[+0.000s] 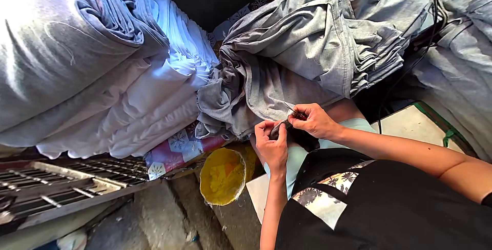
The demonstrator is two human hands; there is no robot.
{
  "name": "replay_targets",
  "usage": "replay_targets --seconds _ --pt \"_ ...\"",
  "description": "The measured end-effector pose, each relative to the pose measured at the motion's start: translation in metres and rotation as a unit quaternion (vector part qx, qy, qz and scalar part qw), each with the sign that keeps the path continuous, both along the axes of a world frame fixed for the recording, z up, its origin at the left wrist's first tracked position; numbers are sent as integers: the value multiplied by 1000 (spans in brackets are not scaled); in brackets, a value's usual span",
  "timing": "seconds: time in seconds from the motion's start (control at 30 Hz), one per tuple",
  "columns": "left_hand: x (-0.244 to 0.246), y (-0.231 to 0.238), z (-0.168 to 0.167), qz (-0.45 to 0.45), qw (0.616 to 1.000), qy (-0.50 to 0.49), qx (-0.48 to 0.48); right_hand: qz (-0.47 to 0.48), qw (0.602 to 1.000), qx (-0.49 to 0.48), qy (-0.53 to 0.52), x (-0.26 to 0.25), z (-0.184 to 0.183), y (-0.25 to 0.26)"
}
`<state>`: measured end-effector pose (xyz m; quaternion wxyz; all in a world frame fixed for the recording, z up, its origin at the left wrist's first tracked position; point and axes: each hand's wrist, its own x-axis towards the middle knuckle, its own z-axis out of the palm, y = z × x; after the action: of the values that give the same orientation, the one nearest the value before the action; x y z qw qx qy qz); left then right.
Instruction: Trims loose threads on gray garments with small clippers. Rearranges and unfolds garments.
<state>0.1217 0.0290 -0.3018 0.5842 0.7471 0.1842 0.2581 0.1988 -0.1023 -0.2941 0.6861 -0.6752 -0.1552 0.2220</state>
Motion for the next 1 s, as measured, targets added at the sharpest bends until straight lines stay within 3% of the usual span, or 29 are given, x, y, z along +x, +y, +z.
replay_targets --seconds 0.13,0.37,0.57,0.7,1.0 --pt "-2 -5 -1 19 1000 -16 17 -12 1000 -14 22 -2 2 -1" --pt "-4 -5 -18 13 977 -50 209 -4 995 -95 -14 2 -2 2" --pt "-4 -4 -3 -33 997 -8 64 -3 1000 12 3 2 -4 7" --pt "-6 -1 -1 -30 996 29 79 -2 999 43 14 2 -8 8" --pt "-3 0 -5 -39 995 32 85 3 1000 -17 -22 1 -2 4"
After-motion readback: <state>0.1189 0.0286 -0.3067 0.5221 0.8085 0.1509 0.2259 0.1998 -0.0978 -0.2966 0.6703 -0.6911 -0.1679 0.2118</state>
